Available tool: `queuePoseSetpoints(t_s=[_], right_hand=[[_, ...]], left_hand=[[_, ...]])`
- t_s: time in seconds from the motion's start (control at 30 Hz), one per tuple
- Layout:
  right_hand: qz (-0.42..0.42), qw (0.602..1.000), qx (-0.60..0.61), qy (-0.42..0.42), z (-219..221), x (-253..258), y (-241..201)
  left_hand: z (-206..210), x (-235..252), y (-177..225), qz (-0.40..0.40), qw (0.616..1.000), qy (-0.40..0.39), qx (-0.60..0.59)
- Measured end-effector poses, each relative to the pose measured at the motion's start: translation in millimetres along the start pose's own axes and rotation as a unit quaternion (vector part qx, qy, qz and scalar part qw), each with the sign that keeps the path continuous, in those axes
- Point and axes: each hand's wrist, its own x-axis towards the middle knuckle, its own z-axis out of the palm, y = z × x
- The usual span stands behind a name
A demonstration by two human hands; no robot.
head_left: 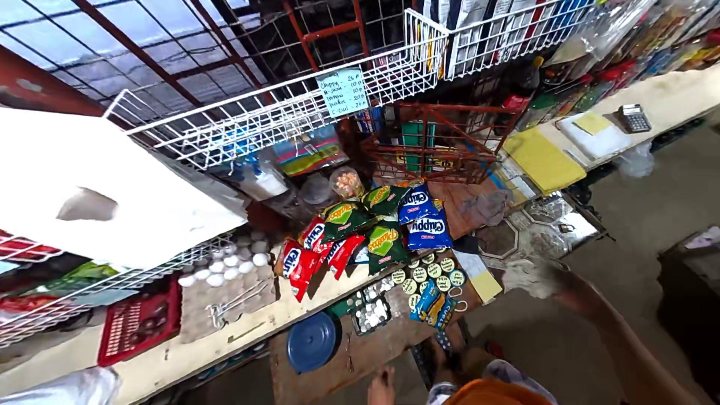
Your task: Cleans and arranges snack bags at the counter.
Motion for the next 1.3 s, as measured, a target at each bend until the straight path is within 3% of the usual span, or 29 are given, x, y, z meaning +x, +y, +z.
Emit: queuePoseSetpoints(t_s=[0.1, 0.2, 0.27, 0.33, 0.43, 0.5, 0.67, 0.8, 0.93, 1.03, 1.2, 1.3], right_hand=[[-0.018, 0.994, 0.087, -0.060, 34, -27, -18], [-0.048, 0.971, 0.104, -0.207, 60, -47, -20], [-0.059, 0.960, 0.066, -0.266, 78, -62, -18], [-0.032, 0.951, 0.045, -0.304, 94, -74, -17], [-0.017, 0.949, 0.025, -0.314, 114, -83, -14], [-0.056, 0.947, -0.064, -0.310, 124, -82, -11], [-0.128, 0.931, -0.237, -0.245, 152, -66, 1], [-0.179, 0.895, -0.255, -0.320, 160, -55, -7], [-0.218, 0.849, -0.299, -0.378, 167, -23, -32], [-0.254, 0.840, -0.295, -0.378, 172, -4, -51], [-0.279, 0.793, -0.277, -0.466, 174, -5, -66], [-0.274, 0.814, -0.284, -0.427, 179, -12, -62]], left_hand=[[-15, 14, 95, 0.143, 0.986, 0.042, -0.080], [-28, -4, 187, 0.330, 0.936, 0.050, -0.116], [-32, -14, 226, 0.460, 0.880, 0.048, -0.105], [-33, -18, 250, 0.527, 0.848, -0.003, -0.058], [-28, -22, 259, 0.484, 0.866, -0.127, 0.018], [-21, -19, 251, 0.419, 0.889, -0.181, 0.025], [-1, -13, 228, 0.324, 0.929, -0.166, -0.067], [-1, -8, 222, 0.299, 0.906, -0.221, -0.202], [-2, -3, 222, 0.279, 0.882, -0.157, -0.345], [-3, -2, 231, 0.266, 0.882, -0.106, -0.375], [-2, 0, 239, 0.252, 0.856, -0.206, -0.401], [4, -5, 244, 0.218, 0.870, -0.186, -0.402]])
